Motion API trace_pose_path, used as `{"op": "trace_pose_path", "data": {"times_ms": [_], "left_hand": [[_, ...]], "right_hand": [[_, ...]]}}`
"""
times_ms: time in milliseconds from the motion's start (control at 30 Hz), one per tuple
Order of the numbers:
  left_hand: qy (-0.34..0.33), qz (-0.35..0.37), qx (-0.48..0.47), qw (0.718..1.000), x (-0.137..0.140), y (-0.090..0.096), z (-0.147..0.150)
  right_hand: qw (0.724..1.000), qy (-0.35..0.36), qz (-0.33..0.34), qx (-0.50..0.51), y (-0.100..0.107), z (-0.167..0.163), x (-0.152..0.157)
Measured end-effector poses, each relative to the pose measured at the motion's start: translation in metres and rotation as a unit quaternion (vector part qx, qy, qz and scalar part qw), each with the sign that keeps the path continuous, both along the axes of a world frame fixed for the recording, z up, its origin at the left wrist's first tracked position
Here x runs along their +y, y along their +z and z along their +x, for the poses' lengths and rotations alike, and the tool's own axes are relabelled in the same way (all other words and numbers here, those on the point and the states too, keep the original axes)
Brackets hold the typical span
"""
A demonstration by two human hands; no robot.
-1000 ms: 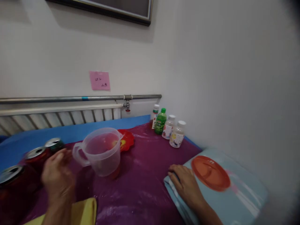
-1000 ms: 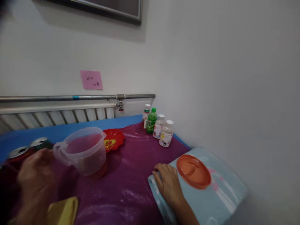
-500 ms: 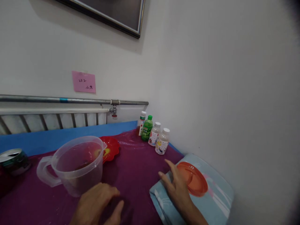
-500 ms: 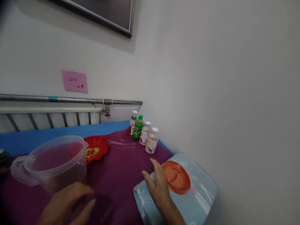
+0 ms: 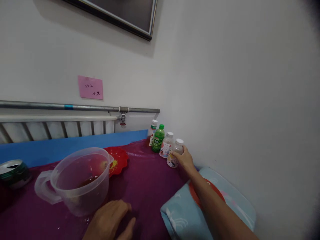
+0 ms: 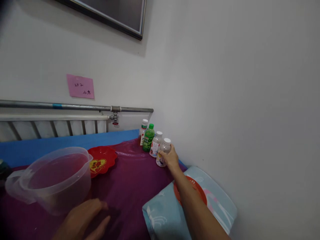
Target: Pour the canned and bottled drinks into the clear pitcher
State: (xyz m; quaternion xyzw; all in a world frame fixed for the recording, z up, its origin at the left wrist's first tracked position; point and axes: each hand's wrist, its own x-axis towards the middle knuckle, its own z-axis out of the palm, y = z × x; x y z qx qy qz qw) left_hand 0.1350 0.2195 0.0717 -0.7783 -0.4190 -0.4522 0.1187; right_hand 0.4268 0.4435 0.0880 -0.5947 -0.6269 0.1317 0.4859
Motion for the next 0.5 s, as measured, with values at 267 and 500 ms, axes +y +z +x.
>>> {"op": "trace_pose_path", "data": {"times_ms": [267,500], "left_hand": [[-0.026,-0.06,-0.063,0.996,0.002,-0.01,0.0],[-0.061,-0.319,-0.248,0.913,0.001,-0.006,0.0]], "right_hand": [[0.999,-0.02,-0.041,-0.004,0.031,-0.034,-0.066],[0.975,0.176,-0.072,0.115,0.065,-0.077,-0.174]]}}
